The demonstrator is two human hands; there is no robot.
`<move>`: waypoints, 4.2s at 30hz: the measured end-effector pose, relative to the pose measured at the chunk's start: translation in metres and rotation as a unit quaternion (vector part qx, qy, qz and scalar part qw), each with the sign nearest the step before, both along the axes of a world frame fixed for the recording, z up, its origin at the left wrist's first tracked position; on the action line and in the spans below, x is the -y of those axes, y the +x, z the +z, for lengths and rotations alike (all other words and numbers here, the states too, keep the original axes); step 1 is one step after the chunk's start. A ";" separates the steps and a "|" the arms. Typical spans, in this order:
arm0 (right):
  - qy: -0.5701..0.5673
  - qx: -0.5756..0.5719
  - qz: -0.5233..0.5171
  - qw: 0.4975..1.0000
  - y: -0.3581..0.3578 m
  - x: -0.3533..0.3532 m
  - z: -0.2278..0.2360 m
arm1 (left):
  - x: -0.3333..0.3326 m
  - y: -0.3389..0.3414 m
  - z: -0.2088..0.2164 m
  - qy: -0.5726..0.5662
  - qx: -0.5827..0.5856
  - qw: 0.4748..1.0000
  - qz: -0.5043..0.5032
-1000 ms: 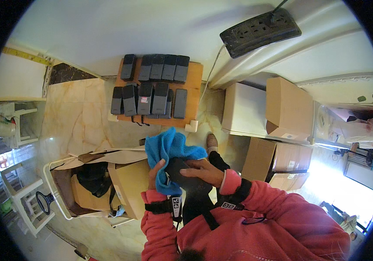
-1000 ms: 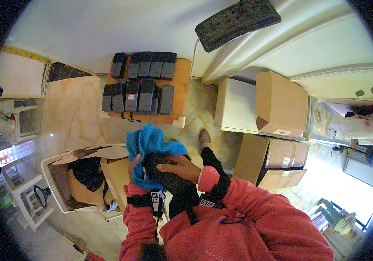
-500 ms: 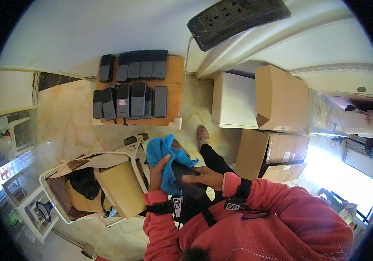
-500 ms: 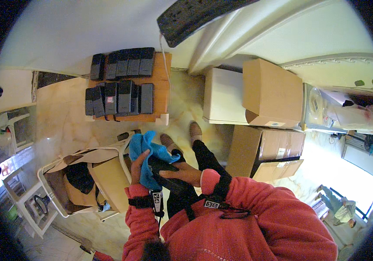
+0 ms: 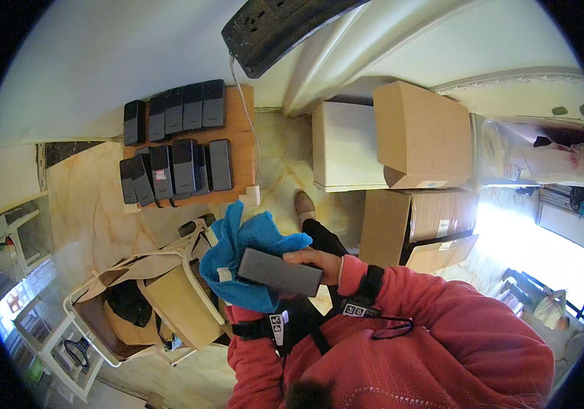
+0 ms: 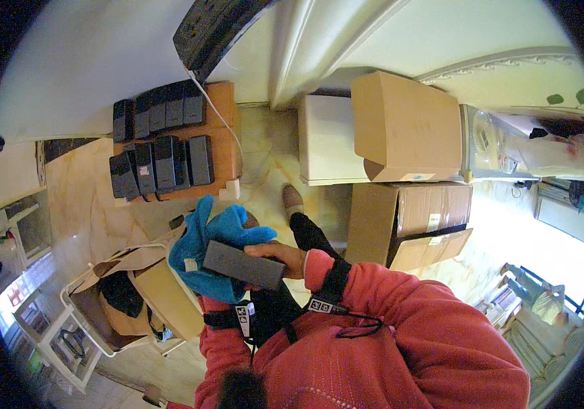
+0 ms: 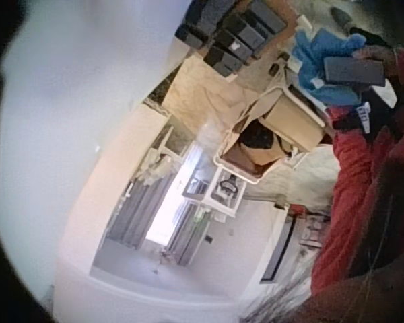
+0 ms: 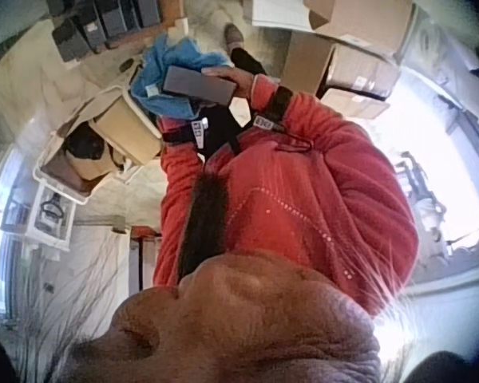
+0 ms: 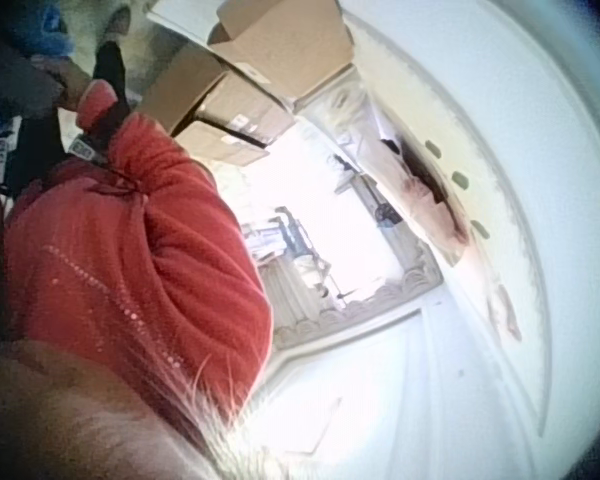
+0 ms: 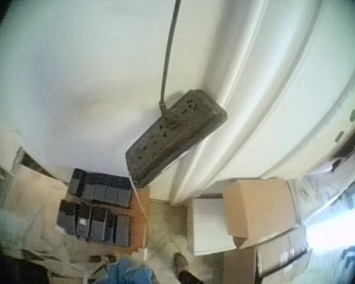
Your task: The person sits on the floor and wipes several small rectangular electronic devices with a blue cloth. They pick up each device from a wooden table, wipe it thoroughly, and place it back on the table. The person repeats this process for multiple devices.
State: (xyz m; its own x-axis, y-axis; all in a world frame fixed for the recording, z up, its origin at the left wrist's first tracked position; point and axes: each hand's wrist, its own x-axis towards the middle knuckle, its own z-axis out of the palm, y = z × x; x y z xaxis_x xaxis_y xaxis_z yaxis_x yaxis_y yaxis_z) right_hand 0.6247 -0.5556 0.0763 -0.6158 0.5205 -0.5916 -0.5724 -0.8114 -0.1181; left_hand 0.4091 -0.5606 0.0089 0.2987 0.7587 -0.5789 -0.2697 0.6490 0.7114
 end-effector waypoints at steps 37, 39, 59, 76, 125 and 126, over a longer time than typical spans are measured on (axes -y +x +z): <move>0.269 0.622 0.087 0.730 -0.042 0.013 -0.051 | -0.041 0.049 0.009 -0.140 -0.011 0.985 0.102; 0.302 0.629 0.088 0.711 -0.041 0.012 -0.052 | -0.040 0.053 0.002 -0.154 -0.063 0.977 0.135; 0.154 0.536 0.064 0.827 -0.065 0.000 -0.052 | -0.019 0.020 -0.012 -0.130 -0.135 0.980 0.072; 0.168 0.671 0.034 0.722 -0.049 -0.008 -0.062 | -0.014 0.046 -0.016 -0.214 0.069 0.972 0.064; 0.294 0.525 0.016 0.798 -0.012 0.014 -0.078 | -0.052 0.068 -0.026 -0.149 0.187 0.965 0.105; 0.264 0.545 0.063 0.793 -0.014 0.015 -0.078 | -0.051 0.069 -0.024 -0.132 0.155 0.974 0.096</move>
